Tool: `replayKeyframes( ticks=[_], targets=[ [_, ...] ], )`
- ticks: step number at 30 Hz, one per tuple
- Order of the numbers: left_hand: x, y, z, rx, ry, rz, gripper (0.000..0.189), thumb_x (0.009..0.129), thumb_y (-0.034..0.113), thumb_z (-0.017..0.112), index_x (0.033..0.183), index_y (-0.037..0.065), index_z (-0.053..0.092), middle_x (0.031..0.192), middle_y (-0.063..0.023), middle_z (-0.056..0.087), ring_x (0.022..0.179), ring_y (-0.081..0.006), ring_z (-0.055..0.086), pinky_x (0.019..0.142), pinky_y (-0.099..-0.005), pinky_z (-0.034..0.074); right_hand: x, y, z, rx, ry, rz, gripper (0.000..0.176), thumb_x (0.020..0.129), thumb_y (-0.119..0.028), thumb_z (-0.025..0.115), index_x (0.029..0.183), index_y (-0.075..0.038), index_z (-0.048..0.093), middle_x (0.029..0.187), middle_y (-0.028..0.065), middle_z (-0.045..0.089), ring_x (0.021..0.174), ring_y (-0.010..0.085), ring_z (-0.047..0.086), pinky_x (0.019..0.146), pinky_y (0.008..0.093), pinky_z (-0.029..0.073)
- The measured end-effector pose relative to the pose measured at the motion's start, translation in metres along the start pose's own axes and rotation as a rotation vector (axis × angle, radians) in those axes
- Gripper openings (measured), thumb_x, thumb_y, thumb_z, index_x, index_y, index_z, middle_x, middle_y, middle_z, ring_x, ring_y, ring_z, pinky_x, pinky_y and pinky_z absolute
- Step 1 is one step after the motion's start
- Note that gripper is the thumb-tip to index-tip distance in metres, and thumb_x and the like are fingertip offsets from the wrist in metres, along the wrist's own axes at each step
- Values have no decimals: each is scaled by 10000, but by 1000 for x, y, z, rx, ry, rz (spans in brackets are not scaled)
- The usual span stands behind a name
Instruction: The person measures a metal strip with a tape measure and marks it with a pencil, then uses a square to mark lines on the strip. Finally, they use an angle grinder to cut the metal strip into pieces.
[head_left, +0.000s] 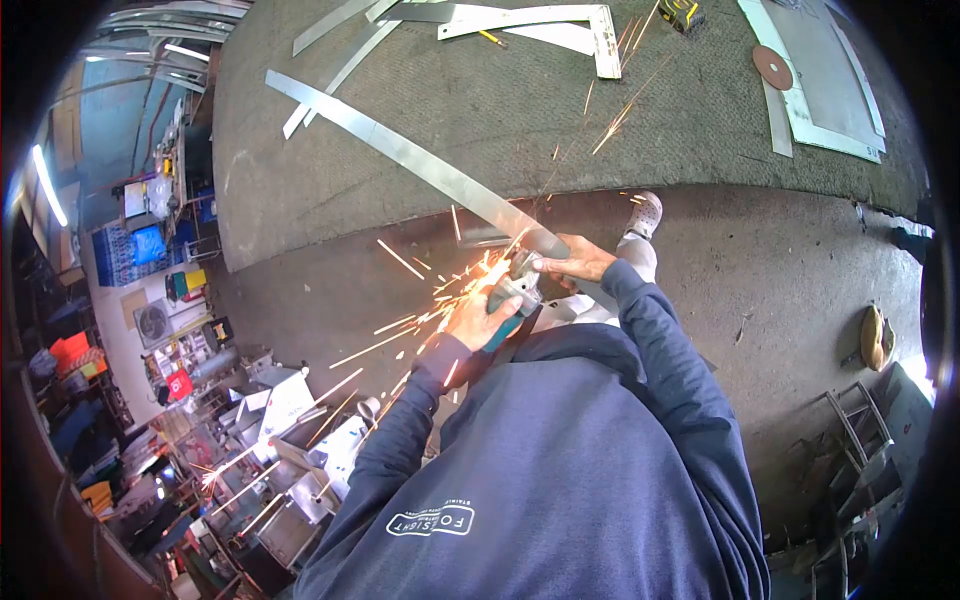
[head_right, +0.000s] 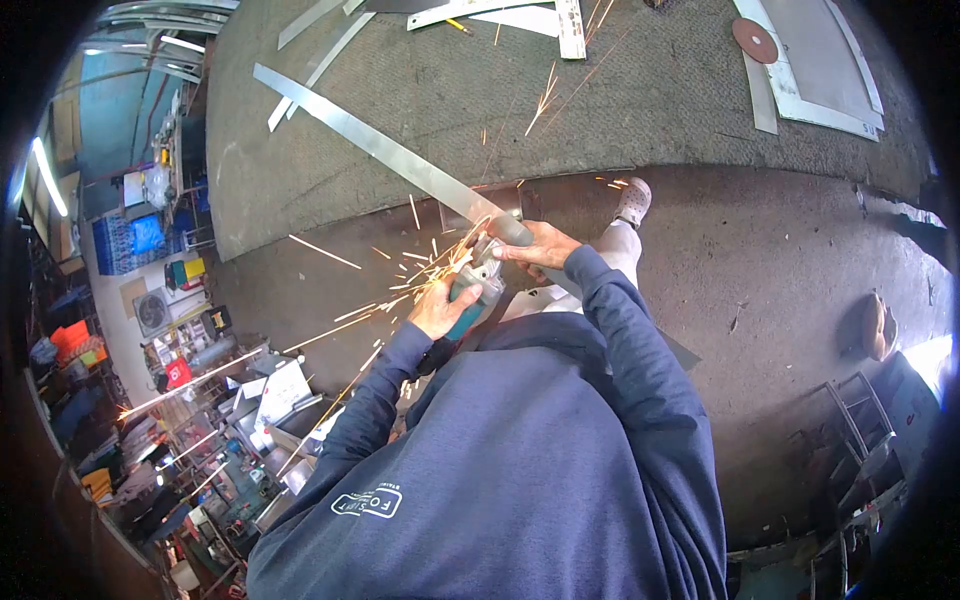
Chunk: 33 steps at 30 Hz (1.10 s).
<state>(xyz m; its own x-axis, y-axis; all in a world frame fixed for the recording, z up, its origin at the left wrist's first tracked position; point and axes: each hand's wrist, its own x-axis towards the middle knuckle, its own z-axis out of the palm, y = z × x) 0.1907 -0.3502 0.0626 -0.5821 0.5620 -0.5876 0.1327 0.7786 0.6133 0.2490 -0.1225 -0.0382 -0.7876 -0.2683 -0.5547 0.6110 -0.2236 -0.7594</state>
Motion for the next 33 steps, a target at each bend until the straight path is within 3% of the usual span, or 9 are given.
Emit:
replayKeyframes(
  ticks=[5,7,16,22,29,31,33],
  targets=[
    [0,-7,3,82,26,-53,685,887,564,563,1238,-25,563,1052,-290,659,1020,-404,648,879,-431,482,5,1,-3,-128,-13,-21,617,774,-519,776,1056,9,623,663,43,584,578,141,598,500,298,493],
    [0,-4,1,88,-53,-180,674,892,554,561,1254,-15,554,1045,-297,656,1031,-418,640,881,-439,481,4,0,-5,-124,-21,1,626,774,-533,769,1051,9,624,676,46,588,582,145,600,503,302,495],
    [4,4,4,59,86,27,709,881,613,534,1138,-43,613,973,-297,666,997,-409,653,867,-443,484,2,-2,-6,-17,-45,32,648,783,-581,735,1012,16,630,726,61,594,587,153,596,504,307,496],
    [7,-15,8,134,-3,-165,674,879,590,539,1183,-9,600,992,-286,671,984,-450,637,853,-471,491,4,-6,-6,-66,-47,61,641,790,-578,730,989,22,625,707,62,588,570,152,588,488,314,488],
    [7,1,5,32,36,-63,665,894,580,541,1166,-24,604,1016,-286,666,1015,-422,644,876,-446,484,7,0,-7,-6,-54,34,661,789,-598,718,957,36,632,685,71,584,550,161,589,480,320,489],
    [8,-3,11,34,136,36,653,897,567,544,1189,-15,593,1041,-282,664,1038,-424,635,890,-443,479,6,-2,-8,-41,-30,29,662,789,-603,715,948,34,633,684,71,584,550,162,591,479,319,490],
    [8,-15,15,28,94,-25,653,897,567,545,1189,-15,594,1044,-284,663,1040,-425,634,888,-445,479,5,-3,-4,-69,-14,23,662,788,-609,712,939,32,634,682,72,584,551,163,592,478,318,491]
  ],
)
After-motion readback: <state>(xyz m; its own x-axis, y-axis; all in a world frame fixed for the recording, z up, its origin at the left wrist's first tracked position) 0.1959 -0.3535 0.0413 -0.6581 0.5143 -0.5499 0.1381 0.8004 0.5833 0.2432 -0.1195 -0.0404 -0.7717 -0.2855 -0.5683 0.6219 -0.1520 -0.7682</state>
